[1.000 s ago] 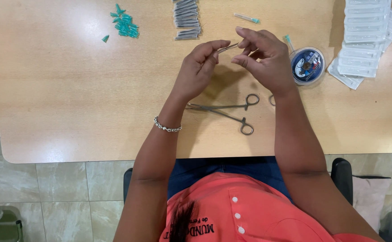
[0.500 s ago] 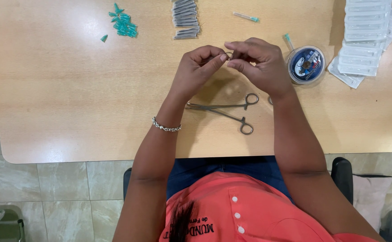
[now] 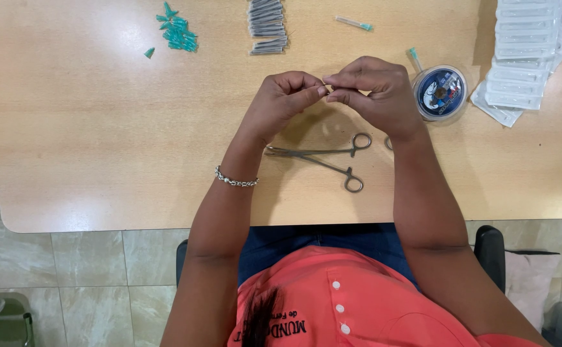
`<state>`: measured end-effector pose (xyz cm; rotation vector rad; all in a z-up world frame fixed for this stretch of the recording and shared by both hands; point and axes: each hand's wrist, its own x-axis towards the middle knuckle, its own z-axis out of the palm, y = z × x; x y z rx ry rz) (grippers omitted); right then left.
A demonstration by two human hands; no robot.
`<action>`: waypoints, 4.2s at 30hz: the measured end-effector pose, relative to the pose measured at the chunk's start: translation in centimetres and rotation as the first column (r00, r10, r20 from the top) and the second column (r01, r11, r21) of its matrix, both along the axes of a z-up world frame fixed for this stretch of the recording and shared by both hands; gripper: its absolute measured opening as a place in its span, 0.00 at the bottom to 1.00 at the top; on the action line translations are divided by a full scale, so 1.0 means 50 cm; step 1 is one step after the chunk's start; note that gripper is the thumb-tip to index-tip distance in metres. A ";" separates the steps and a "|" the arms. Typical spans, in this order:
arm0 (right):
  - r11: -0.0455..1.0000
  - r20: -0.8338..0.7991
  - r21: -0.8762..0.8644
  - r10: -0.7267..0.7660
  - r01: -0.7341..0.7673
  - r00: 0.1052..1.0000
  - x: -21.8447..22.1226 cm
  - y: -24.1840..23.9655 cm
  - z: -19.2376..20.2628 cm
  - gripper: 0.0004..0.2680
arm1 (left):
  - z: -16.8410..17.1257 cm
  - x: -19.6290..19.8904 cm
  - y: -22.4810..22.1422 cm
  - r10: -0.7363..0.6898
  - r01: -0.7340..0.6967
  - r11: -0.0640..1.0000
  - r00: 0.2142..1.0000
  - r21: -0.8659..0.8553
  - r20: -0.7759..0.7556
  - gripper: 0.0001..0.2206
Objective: Assembling small components by threading a thin wire through plastic needle hubs and using a hemostat for precision manipulation.
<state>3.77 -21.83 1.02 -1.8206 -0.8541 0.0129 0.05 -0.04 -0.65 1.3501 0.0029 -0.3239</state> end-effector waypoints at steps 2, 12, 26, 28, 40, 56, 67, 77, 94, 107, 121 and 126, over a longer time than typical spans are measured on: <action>1.000 0.039 -0.005 0.002 -0.002 0.999 -0.001 0.003 -0.002 0.10 | -0.002 0.001 -0.001 0.003 -0.003 1.000 1.000 0.006 -0.014 0.05; 0.999 0.125 0.030 -0.036 0.032 0.991 -0.004 0.013 0.021 0.08 | 0.012 -0.001 0.000 0.010 -0.010 1.000 1.000 -0.024 -0.024 0.04; 1.000 0.170 -0.005 -0.023 0.024 0.985 -0.002 0.015 0.020 0.05 | 0.001 0.002 0.001 -0.028 0.028 0.999 1.000 0.022 -0.013 0.12; 0.999 0.163 0.014 -0.031 0.029 0.986 0.001 0.012 0.014 0.06 | -0.006 0.003 0.001 -0.050 0.050 0.998 0.999 -0.041 -0.002 0.14; 0.994 0.170 0.062 -0.101 0.091 0.980 -0.003 0.025 0.006 0.04 | 0.009 -0.005 -0.001 -0.030 0.032 0.995 0.999 -0.091 0.024 0.11; 0.965 0.170 0.175 -0.225 0.195 0.959 -0.013 0.060 -0.001 0.04 | -0.012 0.012 0.027 0.114 -0.164 0.964 0.966 0.210 0.231 0.05; 0.973 0.316 -0.009 -0.214 0.229 0.924 -0.008 0.043 -0.002 0.03 | -0.121 0.064 0.105 -0.033 -0.597 0.349 0.763 0.722 0.646 0.04; 0.936 0.398 -0.068 -0.293 0.346 0.869 0.022 0.008 -0.022 0.03 | -0.110 0.062 0.091 -0.124 -0.756 0.206 0.609 0.621 0.783 0.18; 0.702 0.345 -0.577 -0.252 0.416 0.904 0.056 0.026 -0.087 0.05 | -0.060 0.026 -0.007 -0.305 -0.731 0.365 0.491 0.576 0.816 0.08; 0.969 0.087 -0.116 -0.210 0.220 0.974 -0.006 0.058 -0.020 0.07 | -0.164 0.029 -0.016 -0.424 -0.642 0.331 0.554 0.692 0.716 0.07; 0.912 0.201 -0.240 -0.290 0.334 0.936 0.012 0.060 -0.034 0.07 | -0.054 0.006 -0.018 -0.404 -0.451 0.422 0.683 0.786 0.608 0.05; 0.810 0.089 -0.062 -0.577 0.583 0.812 0.053 -0.056 -0.026 0.08 | -0.002 0.003 0.041 -0.255 -0.394 0.519 0.775 0.758 0.578 0.14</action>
